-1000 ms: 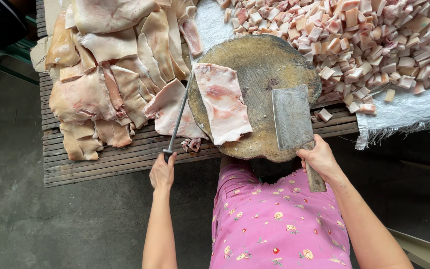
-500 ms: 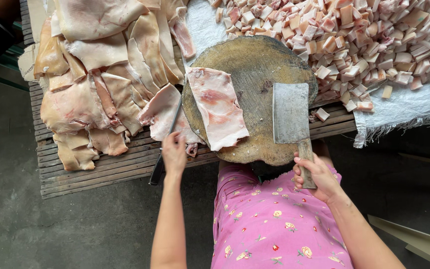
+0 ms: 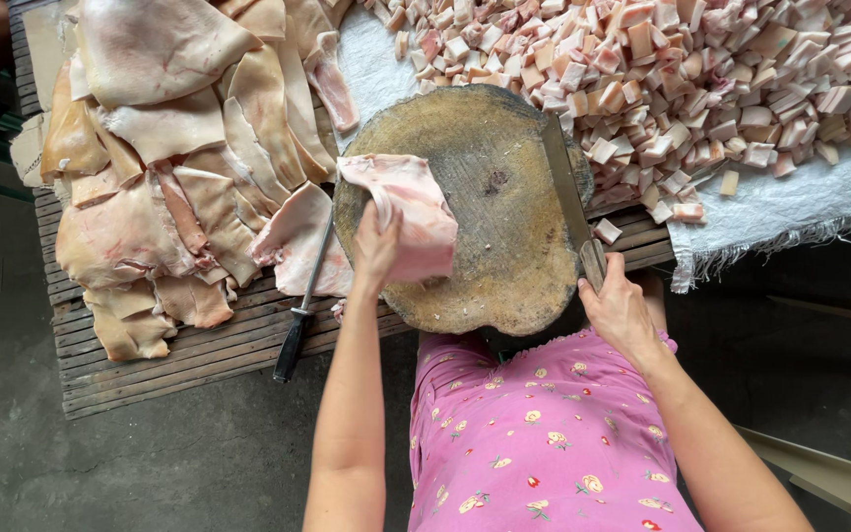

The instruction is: The person cuts slabs of pork skin and fat into small cubes using a large cleaver on a wooden cutting board, moving the finished cubes into a pile.

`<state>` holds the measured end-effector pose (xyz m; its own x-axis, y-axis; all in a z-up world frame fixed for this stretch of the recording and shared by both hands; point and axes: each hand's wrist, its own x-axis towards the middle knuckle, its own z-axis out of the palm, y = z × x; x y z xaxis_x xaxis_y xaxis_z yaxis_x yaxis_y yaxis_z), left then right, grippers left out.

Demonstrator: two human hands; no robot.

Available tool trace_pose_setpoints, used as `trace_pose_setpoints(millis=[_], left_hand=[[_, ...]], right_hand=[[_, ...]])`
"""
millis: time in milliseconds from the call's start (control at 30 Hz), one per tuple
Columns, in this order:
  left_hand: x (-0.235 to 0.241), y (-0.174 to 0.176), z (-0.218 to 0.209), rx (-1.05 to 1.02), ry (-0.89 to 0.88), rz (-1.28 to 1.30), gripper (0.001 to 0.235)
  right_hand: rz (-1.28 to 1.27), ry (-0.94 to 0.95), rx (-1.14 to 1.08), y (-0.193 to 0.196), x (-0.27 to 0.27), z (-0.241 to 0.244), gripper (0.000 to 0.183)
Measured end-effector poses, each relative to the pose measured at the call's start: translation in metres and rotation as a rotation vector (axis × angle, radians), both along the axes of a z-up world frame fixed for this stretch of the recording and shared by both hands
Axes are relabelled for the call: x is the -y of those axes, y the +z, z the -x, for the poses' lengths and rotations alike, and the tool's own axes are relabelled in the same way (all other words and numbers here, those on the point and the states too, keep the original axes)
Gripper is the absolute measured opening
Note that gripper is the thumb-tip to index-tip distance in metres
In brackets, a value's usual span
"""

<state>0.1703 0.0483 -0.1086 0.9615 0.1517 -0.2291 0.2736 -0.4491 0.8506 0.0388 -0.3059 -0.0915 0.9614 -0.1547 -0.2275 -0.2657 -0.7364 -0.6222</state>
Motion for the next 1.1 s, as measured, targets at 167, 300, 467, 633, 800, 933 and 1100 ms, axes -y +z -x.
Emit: trace_pose_setpoints(millis=[167, 300, 467, 633, 800, 933, 1100], left_hand=[[0.011, 0.105, -0.037, -0.036, -0.412, -0.170, 0.034], [0.024, 0.139, -0.050, 0.031, -0.694, -0.058, 0.037], [0.045, 0.066, -0.071, -0.335, -0.665, -0.318, 0.037], [0.039, -0.019, -0.057, -0.207, -0.519, -0.550, 0.040], [0.036, -0.020, -0.052, -0.172, -0.449, -0.502, 0.037], [0.039, -0.018, -0.048, -0.134, -0.454, -0.495, 0.037], [0.033, -0.040, -0.041, -0.005, -0.468, -0.454, 0.036]], right_hand=[[-0.137, -0.141, -0.282, 0.027, 0.001, -0.010, 0.046], [-0.185, -0.134, -0.311, 0.036, 0.010, -0.014, 0.047], [-0.131, -0.156, -0.240, 0.027, 0.015, -0.013, 0.047], [-0.098, -0.058, -0.030, 0.040, 0.007, -0.010, 0.040], [-0.142, 0.105, 0.332, 0.094, -0.019, -0.016, 0.039], [-0.116, 0.150, 0.719, 0.102, -0.026, -0.016, 0.040], [0.094, 0.162, 0.249, 0.017, -0.046, -0.028, 0.043]])
